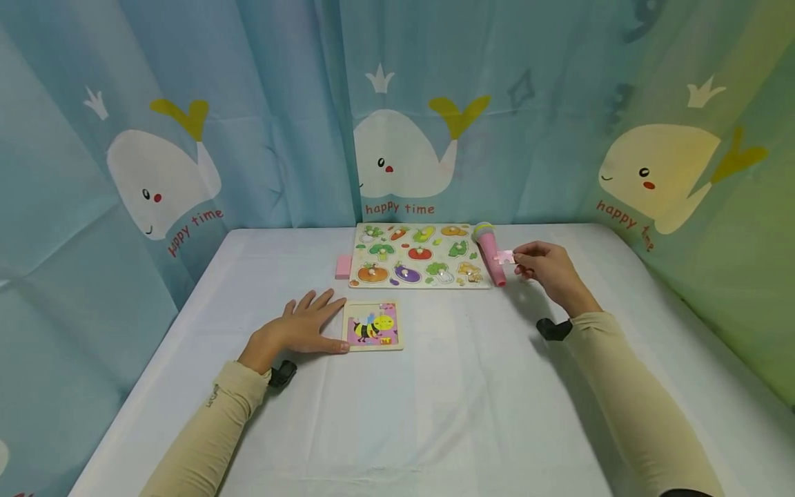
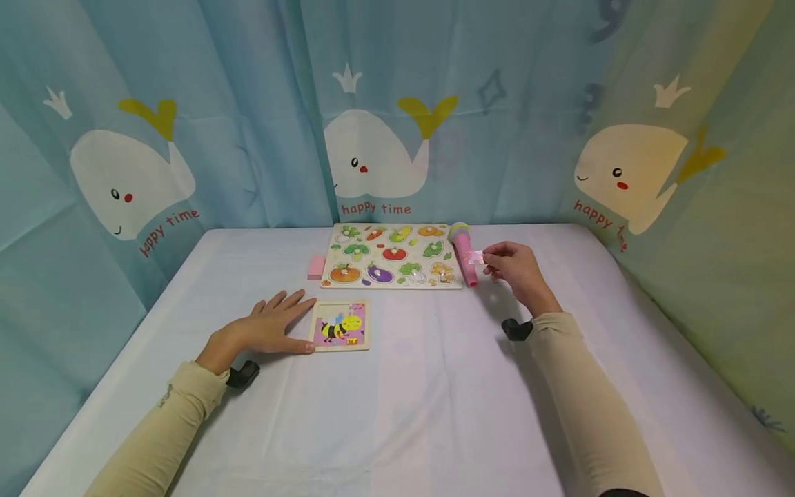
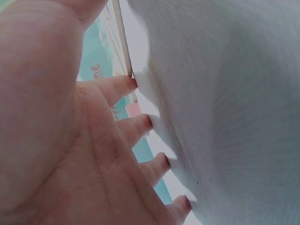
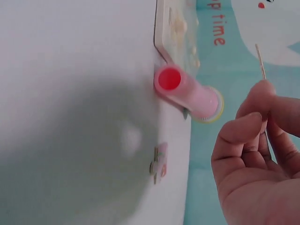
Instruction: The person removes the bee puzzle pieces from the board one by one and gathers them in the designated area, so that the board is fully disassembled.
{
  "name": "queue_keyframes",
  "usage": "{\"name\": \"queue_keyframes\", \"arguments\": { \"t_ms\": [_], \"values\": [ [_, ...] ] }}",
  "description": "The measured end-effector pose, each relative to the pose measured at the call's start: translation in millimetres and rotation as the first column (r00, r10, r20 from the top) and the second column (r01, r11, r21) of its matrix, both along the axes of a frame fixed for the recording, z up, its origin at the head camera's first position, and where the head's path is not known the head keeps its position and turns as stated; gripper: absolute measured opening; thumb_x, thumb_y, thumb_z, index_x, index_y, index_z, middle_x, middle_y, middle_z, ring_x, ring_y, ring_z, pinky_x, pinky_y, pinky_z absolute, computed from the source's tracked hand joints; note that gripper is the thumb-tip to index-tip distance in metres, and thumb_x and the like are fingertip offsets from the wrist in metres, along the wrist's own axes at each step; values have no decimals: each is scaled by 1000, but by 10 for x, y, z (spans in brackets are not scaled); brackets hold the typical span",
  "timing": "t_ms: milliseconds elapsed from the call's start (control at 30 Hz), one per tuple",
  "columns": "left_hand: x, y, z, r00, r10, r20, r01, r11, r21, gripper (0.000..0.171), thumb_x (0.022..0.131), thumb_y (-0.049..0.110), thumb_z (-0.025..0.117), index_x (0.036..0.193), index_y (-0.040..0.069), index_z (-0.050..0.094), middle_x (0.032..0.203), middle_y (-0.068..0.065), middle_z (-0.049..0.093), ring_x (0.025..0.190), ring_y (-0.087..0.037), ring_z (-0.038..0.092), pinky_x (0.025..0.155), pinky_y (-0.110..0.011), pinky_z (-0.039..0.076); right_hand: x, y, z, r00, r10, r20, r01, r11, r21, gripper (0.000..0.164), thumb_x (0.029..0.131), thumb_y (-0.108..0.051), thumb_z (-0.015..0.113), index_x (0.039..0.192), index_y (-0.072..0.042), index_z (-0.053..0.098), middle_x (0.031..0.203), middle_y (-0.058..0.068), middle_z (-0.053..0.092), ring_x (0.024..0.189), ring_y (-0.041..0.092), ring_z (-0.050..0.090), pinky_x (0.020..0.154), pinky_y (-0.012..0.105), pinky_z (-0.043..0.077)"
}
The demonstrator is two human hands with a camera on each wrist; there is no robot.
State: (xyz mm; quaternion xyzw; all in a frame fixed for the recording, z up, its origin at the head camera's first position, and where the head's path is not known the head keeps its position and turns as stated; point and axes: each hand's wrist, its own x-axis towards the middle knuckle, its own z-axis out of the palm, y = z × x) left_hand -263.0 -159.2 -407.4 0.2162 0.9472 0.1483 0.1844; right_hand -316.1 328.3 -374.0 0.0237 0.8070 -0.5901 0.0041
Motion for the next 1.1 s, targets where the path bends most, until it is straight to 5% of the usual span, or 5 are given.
{"name": "queue_keyframes", "arguments": {
  "t_ms": [333, 1100],
  "values": [
    [-8, -15, -12, 1000, 10, 10, -10, 1000, 12, 106, 94, 61, 74, 172, 10, 24, 177, -22, 9, 160, -51, 1, 122, -74, 2, -56, 195, -11, 995, -78, 68, 82, 994, -71, 35, 111, -15, 61, 138, 7, 54, 98, -4, 66, 82, 11, 61, 74, 24, 54],
    [-31, -14, -12, 1000, -6, 2, 6, 1000, -5, 106, 94, 62, 73, 172, 11, 23, 177, -22, 9, 160, -51, 1, 121, -75, 3, -70, 631, -21, 982, -153, 111, 150, 988, 37, 32, 113, -14, 53, 137, 7, 54, 86, -12, 66, 78, 8, 62, 71, 25, 55]
  ]
}}
